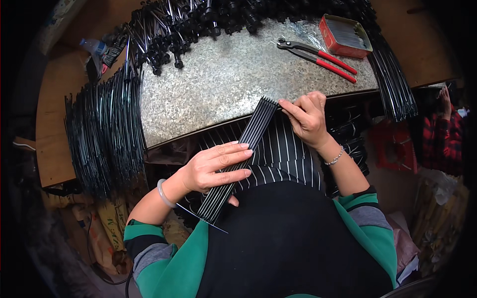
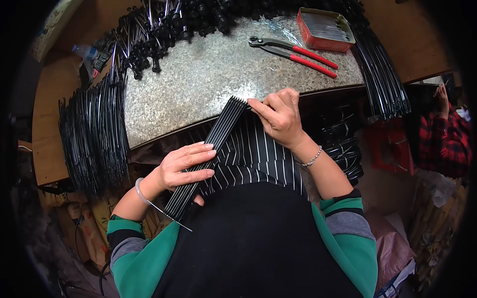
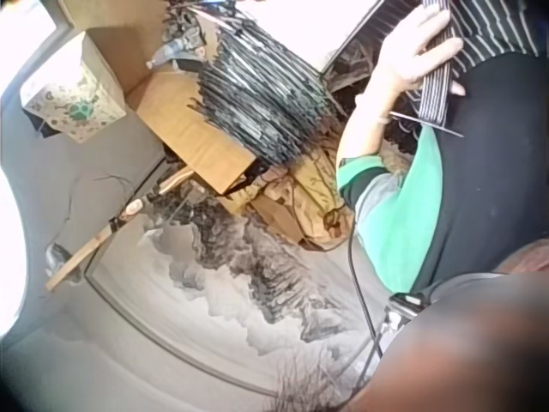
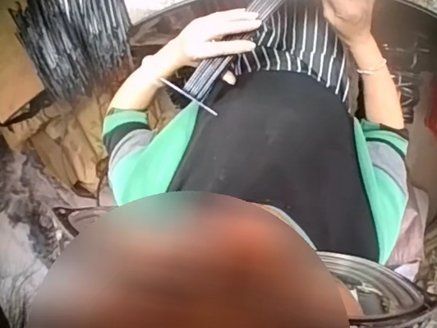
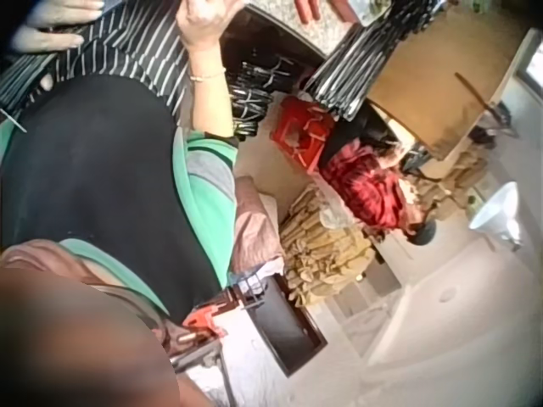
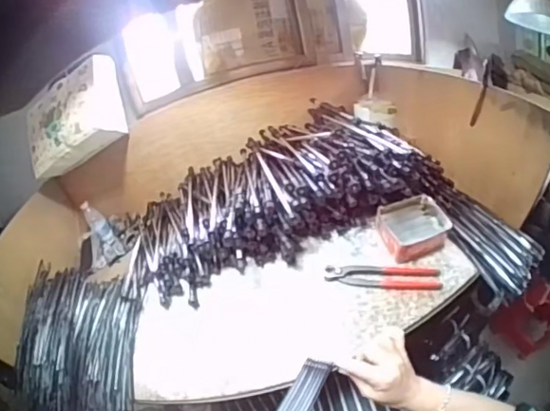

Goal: Manually assembling clusters of bristles into brush head components and securing them.

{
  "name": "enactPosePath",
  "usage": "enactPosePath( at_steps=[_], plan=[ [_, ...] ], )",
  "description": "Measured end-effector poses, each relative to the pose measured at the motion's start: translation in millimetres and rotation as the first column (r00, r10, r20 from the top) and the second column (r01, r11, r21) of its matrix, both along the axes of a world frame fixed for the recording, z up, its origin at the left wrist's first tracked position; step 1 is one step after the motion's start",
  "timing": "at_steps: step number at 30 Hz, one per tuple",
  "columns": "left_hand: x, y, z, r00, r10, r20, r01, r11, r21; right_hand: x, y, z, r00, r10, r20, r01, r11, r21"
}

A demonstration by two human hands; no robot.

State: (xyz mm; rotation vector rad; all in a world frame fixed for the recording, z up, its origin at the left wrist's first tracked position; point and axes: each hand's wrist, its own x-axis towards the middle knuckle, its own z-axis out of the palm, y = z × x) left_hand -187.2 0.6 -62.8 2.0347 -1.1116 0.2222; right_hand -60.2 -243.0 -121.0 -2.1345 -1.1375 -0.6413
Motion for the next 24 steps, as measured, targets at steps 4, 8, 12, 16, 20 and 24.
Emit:
enactPosePath(
  at_steps=[4,8,12,16,20,24],
  plan=[
    [-1.9,1.3,0.3,1.000,0.007,-0.007,-0.007,1.000,0.019,-2.5,4.1,1.7,0.999,-0.034,-0.017,0.034,0.999,0.005],
    [-1.4,1.2,3.2,1.000,0.015,-0.022,-0.015,1.000,0.016,4.0,-1.5,-1.3,1.000,-0.009,-0.020,0.009,1.000,-0.002],
    [-2.5,1.5,2.1,1.000,0.030,0.002,-0.030,0.999,0.030,-0.7,3.4,0.2,0.999,-0.048,-0.002,0.048,0.999,-0.021],
    [-4.1,1.3,-1.1,0.999,0.019,0.027,-0.020,1.000,0.024,-4.2,3.8,-2.7,0.997,-0.074,0.018,0.074,0.997,-0.002],
    [-3.6,-0.8,0.7,0.999,0.002,0.038,-0.003,1.000,0.028,-3.8,5.9,-0.5,0.998,-0.061,0.006,0.062,0.998,-0.011],
    [-3.5,-1.0,1.3,0.999,0.014,0.040,-0.016,0.999,0.044,2.3,2.9,0.3,0.997,-0.077,-0.023,0.076,0.997,-0.031]
  ],
)
